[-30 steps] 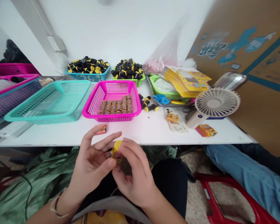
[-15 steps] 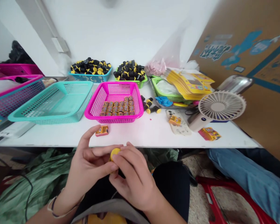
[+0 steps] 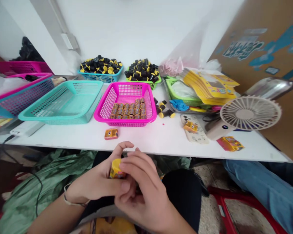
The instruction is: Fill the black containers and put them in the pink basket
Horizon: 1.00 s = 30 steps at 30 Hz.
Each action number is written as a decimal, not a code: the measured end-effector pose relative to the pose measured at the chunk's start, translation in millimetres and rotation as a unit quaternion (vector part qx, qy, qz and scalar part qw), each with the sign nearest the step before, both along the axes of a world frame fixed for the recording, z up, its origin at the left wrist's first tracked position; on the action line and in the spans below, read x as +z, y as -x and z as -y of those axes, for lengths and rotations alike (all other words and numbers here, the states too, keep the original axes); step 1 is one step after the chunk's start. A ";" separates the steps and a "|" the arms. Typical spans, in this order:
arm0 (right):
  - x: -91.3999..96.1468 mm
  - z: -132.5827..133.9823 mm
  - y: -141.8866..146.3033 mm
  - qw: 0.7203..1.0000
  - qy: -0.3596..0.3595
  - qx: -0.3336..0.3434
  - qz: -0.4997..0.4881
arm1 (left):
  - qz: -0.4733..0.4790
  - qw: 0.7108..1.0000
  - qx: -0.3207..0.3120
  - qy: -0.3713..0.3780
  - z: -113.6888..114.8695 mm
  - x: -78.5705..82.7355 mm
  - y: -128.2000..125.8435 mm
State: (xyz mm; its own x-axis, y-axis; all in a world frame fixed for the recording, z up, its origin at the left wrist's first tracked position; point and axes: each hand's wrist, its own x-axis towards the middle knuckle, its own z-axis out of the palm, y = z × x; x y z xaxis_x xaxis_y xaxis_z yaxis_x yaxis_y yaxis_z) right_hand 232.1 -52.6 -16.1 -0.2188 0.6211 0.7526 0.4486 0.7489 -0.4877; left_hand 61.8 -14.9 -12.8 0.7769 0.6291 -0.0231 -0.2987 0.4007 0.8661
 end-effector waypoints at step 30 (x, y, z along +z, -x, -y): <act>10.4 11.8 -3.3 0.997 0.009 0.071 0.036 | 0.260 0.956 -0.122 -0.049 3.9 -39.1 -24.2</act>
State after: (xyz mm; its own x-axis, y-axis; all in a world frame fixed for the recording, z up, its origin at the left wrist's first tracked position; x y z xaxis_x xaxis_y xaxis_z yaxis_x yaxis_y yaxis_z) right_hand 235.4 -64.4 -5.8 -0.3578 0.5927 0.7216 0.3728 0.7992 -0.4715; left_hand 86.0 -18.8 -51.9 0.7911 0.4066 0.4571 -0.6078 0.4380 0.6624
